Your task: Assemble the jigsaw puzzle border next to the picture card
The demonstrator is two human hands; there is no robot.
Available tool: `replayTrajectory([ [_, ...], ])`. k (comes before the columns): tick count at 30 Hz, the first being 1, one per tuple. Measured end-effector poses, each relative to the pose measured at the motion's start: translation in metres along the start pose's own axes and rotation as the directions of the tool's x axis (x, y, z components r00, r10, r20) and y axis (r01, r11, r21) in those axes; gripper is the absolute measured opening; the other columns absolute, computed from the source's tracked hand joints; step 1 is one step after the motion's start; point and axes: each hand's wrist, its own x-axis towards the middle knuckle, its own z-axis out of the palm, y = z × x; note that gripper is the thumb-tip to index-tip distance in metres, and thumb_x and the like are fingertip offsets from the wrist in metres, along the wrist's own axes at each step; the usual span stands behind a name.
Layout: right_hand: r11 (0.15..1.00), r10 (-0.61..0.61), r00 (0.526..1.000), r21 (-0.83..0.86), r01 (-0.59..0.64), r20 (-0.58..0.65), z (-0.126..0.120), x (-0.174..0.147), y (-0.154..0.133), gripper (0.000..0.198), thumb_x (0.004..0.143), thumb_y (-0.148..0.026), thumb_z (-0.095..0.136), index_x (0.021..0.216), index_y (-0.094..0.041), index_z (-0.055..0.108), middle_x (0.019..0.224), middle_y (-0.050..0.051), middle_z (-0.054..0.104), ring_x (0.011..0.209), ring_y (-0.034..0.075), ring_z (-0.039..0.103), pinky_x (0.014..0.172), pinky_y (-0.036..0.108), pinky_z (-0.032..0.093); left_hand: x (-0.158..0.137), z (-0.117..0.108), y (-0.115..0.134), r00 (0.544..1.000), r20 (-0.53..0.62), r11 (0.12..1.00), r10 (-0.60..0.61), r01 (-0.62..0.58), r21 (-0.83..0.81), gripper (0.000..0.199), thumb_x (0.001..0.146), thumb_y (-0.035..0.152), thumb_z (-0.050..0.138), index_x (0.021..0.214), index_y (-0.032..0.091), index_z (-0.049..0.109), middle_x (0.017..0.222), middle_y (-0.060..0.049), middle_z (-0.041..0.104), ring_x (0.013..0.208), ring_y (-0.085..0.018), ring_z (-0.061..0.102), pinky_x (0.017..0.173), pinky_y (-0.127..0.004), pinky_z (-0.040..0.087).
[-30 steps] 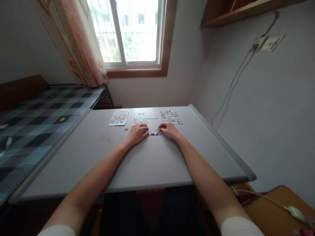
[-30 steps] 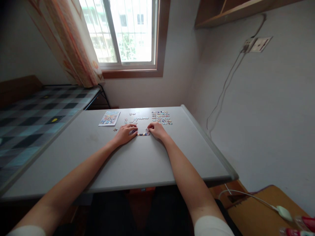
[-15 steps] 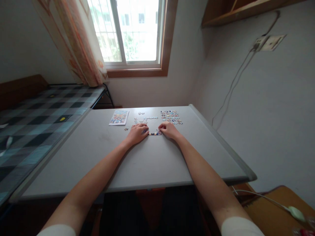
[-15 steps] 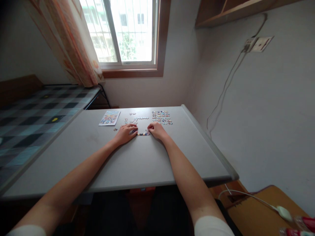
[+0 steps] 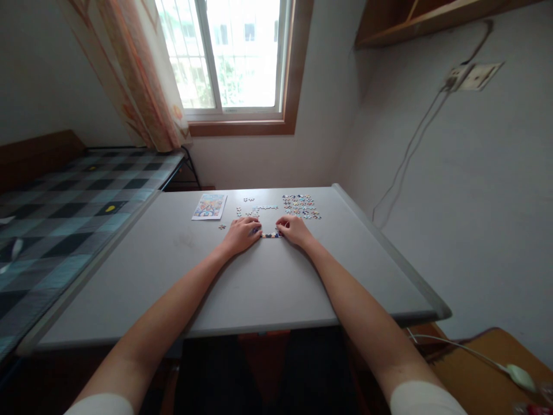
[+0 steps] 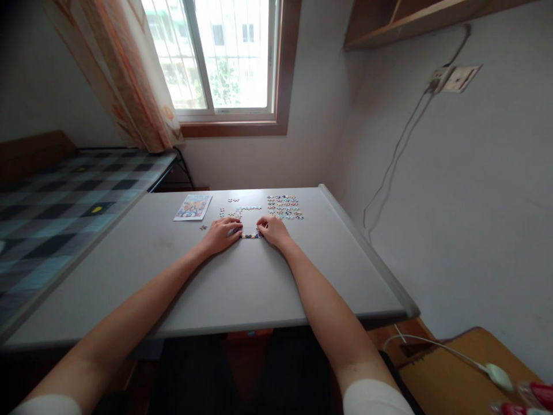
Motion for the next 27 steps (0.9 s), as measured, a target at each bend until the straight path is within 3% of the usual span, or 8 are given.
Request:
replayTrajectory([
  [8,0.999,0.022,1.000,-0.030,-0.022,-0.004,0.001,-0.001,-0.006,0.012,0.075,-0.017,0.060,0.080,-0.017,0.071,0.075,0.003,0.069,0.069,0.012,0.058,0.068,0.022,0.043,-0.001,0.000,0.000,1.000,-0.008,1.000,0.008,-0.008,0.002,0.028,0.086,0.039,0.049,0.104,0.027,0.067,0.119,-0.003,0.062,0.111,-0.023,0.054,0.095,-0.040,0.039],
  [13,0.992,0.081,0.987,0.105,-0.066,-0.142,-0.002,0.001,0.000,0.015,0.078,-0.019,0.056,0.082,-0.015,0.070,0.074,0.004,0.068,0.067,0.012,0.060,0.068,0.022,0.044,-0.001,0.000,0.000,1.000,-0.002,1.000,0.006,-0.006,0.006,0.029,0.086,0.040,0.048,0.104,0.027,0.067,0.119,-0.003,0.062,0.112,-0.023,0.054,0.096,-0.040,0.039],
  [16,0.992,0.103,0.977,0.087,-0.088,-0.186,-0.005,0.002,0.006,0.017,0.079,-0.021,0.054,0.083,-0.016,0.070,0.075,0.004,0.069,0.065,0.013,0.059,0.068,0.023,0.045,-0.001,-0.001,0.000,1.000,-0.004,1.000,0.008,-0.008,0.002,0.029,0.086,0.039,0.049,0.104,0.027,0.067,0.120,-0.003,0.062,0.112,-0.023,0.054,0.096,-0.041,0.039],
  [27,0.992,0.102,0.992,-0.063,-0.107,-0.077,-0.006,0.000,0.005,0.017,0.078,-0.021,0.055,0.084,-0.019,0.071,0.079,0.004,0.071,0.073,0.015,0.063,0.070,0.024,0.045,0.001,-0.002,0.003,1.000,0.008,1.000,-0.009,0.009,-0.003,0.029,0.086,0.039,0.049,0.104,0.028,0.068,0.120,-0.003,0.062,0.113,-0.023,0.053,0.097,-0.041,0.038],
])
